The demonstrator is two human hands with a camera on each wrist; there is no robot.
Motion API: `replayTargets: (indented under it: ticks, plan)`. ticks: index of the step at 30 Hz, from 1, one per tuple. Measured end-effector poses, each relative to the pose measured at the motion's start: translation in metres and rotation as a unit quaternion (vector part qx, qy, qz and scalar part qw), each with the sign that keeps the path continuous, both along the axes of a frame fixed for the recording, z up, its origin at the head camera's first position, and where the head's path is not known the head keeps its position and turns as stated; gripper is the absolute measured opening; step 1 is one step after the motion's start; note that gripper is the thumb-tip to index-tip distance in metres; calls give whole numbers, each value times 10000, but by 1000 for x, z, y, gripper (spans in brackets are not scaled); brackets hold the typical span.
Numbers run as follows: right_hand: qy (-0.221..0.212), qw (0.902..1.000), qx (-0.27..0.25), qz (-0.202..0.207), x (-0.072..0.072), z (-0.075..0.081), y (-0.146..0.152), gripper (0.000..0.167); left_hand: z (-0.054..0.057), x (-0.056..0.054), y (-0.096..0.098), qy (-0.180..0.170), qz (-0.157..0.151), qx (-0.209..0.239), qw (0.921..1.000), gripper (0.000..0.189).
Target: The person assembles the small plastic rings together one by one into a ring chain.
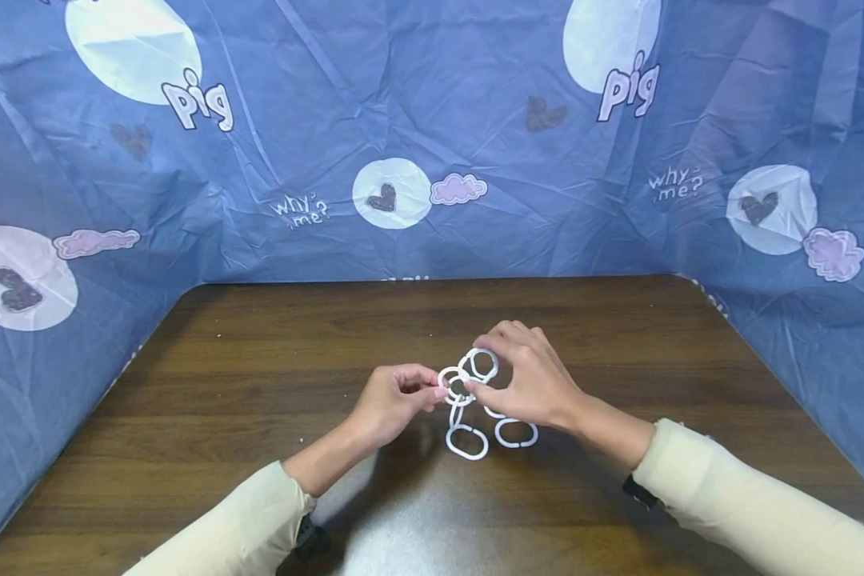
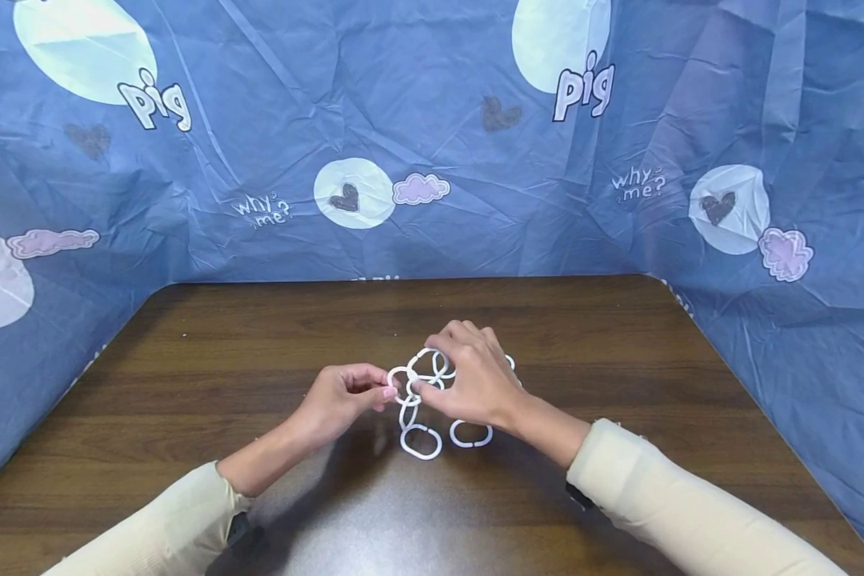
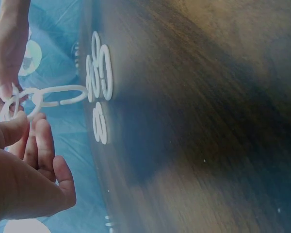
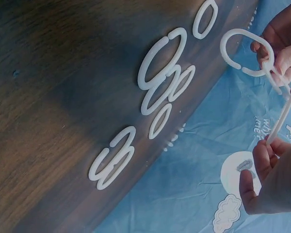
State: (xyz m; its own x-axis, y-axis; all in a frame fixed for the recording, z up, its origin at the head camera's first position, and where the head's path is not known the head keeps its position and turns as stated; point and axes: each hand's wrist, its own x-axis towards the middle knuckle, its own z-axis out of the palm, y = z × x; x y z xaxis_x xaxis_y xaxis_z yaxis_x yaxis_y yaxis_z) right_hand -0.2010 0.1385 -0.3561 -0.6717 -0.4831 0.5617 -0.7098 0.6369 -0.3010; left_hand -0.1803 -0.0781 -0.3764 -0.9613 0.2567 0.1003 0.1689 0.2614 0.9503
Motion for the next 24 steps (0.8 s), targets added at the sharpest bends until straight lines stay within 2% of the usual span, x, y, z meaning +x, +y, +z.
replayTargets:
  ticks: [5,10,15,20,24]
  plan:
    - [102,9999,-34,-1,0,-1,0,48,0,0,-1,-20,37,-60,10000,12]
    - [122,9999,7,-1,0,-1,0,49,2,0,0,-84,201,-62,9997,12]
    - [196,9998,0,16,1,-3,0,49,3,0,2,-257,340,97,9990,11]
    - [339,9994,-33,102,1,-3,-1,49,6,0,4,-365,266,255,9987,18]
    - [446,9988,-104,200,2,-3,-2,50,8,0,5,-504,73,374,9980,23]
